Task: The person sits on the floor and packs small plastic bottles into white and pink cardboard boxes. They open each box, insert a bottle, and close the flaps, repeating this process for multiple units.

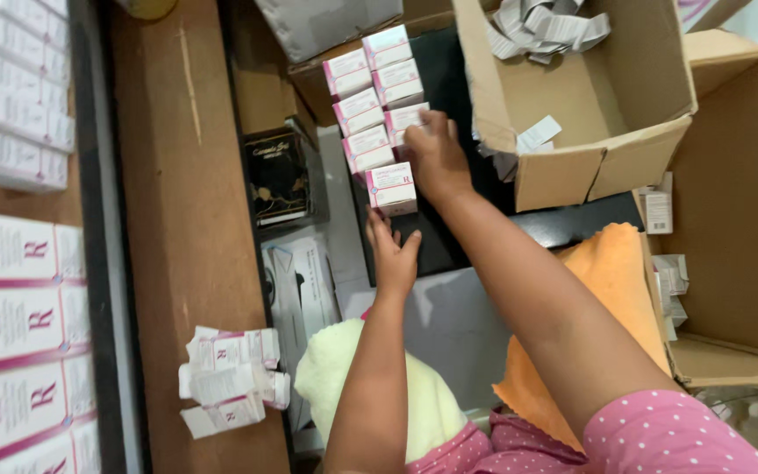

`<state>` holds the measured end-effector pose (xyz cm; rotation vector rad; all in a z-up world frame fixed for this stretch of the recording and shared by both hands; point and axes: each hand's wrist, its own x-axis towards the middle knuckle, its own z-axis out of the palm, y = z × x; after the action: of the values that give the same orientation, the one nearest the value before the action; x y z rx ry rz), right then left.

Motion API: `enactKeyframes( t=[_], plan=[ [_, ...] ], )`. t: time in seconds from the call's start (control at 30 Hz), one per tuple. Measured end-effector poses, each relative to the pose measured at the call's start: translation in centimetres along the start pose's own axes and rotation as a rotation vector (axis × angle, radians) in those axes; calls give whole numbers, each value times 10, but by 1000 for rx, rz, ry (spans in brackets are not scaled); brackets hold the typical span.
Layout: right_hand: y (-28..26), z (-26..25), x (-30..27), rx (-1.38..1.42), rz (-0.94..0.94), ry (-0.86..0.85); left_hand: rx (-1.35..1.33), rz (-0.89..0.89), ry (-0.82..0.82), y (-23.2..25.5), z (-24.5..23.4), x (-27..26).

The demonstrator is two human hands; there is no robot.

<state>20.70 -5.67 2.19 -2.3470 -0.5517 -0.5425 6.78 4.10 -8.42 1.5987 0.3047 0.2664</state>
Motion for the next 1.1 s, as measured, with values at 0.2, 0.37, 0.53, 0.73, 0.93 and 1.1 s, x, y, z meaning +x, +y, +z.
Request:
enactKeyframes(
  t=[0.2,0.37,0.53,0.73,0.93,1.1],
  plan=[
    [-23,-70,-18,61,-306,5,-49,24,91,25,18,-1],
    [47,-134,-21,180,-216,382,87,2,321,53,25,-7],
    [145,-128,34,334,485,-291,131,208,438,70,22,-6],
    [153,-95,37,29,394,-733,115,271,435,67,23,-6],
    [87,-164,31,267,192,315,65,341,449,70,20,-12],
    [1,-218,-36,270,-235,549,183,469,429,64,26,-29]
  ],
)
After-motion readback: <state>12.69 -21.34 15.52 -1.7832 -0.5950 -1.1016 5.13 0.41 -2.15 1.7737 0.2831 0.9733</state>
